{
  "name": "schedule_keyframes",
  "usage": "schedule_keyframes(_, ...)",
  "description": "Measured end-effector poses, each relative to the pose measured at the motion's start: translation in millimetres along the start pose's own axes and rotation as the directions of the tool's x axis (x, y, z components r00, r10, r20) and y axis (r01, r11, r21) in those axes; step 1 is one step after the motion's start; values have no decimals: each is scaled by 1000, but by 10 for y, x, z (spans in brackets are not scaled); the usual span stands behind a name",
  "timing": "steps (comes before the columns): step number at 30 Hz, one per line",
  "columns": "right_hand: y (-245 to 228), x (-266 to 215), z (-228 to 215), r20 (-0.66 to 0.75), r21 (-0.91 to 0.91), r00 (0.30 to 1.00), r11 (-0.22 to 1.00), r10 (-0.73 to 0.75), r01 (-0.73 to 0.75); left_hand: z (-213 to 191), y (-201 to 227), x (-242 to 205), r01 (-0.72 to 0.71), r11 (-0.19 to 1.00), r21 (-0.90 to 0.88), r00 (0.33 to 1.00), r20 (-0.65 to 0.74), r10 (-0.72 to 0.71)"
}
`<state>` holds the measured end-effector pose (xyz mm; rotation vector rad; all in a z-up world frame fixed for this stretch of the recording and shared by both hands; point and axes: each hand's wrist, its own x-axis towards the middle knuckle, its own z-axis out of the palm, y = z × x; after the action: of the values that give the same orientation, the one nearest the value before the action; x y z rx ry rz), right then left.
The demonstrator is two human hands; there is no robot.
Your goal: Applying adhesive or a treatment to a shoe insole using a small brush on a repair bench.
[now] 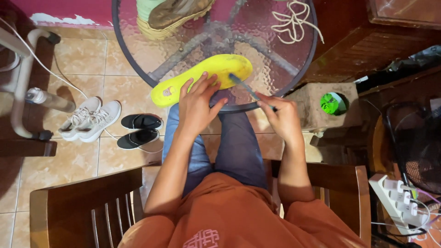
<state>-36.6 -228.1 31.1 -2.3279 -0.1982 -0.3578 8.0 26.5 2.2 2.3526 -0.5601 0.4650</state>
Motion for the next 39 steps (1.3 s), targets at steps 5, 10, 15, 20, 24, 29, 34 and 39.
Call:
schedule_keyframes(5, -51, -20, -2, -67, -86, 997, 996, -27, 21, -18, 45, -10, 4, 1000, 20, 1000, 12, -4)
schedule_keyframes(10, 37, -50, -26, -53, -61, 998, 998, -28, 24, -8, 34, -28, -8, 1000, 17, 1000, 3, 8)
schedule_keyframes(15, -76, -147, 78, 57, 48, 998, 998, -31, 28, -19, 37, -22, -3, 1000, 16, 1000, 11, 3)
schedule_keyframes(20, -46, -136, 63, -75, -51, 997, 999, -3, -1, -23, 39, -16, -5, 1000, 18, 1000, 8, 5)
schedule_keyframes(24, -20, -109, 20, -81, 15, 995, 998, 65, -64, -24, 36, -12, -1, 1000, 19, 999, 33, 1)
schedule_keyframes(29, 42, -111, 50, -52, 6, 995, 997, 81, -81, -60, 64, -3, 1, 1000, 17, 1000, 31, -2)
schedule_keyframes(34, 159, -106, -86, -122, -109, 987, 987, 107, -121, -72, 63, -4, -7, 1000, 14, 1000, 23, 7)
schedule_keyframes(39, 267, -178, -171, -87, 66, 977, 979, 196, -191, -61, 40, 3, -37, 999, 18, 999, 19, 37)
